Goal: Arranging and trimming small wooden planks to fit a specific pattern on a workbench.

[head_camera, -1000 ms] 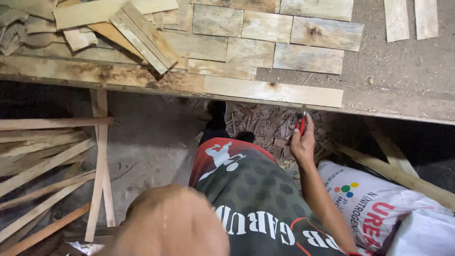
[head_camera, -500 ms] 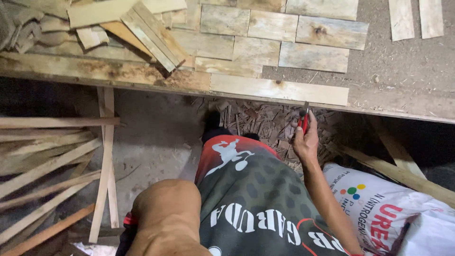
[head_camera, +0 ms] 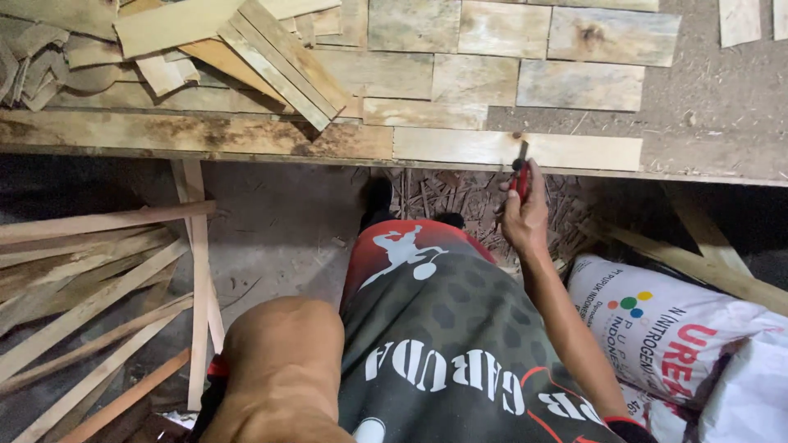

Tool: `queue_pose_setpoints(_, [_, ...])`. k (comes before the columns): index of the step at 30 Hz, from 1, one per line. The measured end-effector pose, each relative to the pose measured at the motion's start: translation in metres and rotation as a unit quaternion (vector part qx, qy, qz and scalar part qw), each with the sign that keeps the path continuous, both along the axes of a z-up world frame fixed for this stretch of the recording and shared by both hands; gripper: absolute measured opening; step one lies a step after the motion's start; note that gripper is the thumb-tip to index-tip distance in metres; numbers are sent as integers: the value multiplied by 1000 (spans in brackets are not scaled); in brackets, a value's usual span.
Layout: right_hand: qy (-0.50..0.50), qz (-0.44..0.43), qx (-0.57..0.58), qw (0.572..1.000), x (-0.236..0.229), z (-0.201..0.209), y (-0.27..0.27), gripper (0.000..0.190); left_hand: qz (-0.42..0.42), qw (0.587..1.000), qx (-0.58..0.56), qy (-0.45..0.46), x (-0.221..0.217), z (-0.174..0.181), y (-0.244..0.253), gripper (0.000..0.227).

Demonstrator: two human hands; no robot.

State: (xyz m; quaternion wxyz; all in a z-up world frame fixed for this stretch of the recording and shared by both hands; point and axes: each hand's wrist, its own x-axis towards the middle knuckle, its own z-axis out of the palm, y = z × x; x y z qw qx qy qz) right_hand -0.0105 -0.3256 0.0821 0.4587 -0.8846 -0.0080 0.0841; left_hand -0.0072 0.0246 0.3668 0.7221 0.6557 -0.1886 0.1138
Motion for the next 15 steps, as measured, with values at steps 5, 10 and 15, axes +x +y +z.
queue_pose_setpoints(5, [82, 8, -32, 996, 18, 26, 64, 67, 8, 1000, 5, 22, 12, -11, 27, 29])
queue_pose_setpoints(10, [39, 3, -113, 993, 31, 16, 86, 69, 9, 1000, 8, 28, 21, -35, 32, 28])
queue_pose_setpoints(15, [92, -66, -129, 985, 49, 17, 100, 34, 44, 941, 260, 211, 30, -170, 15, 29])
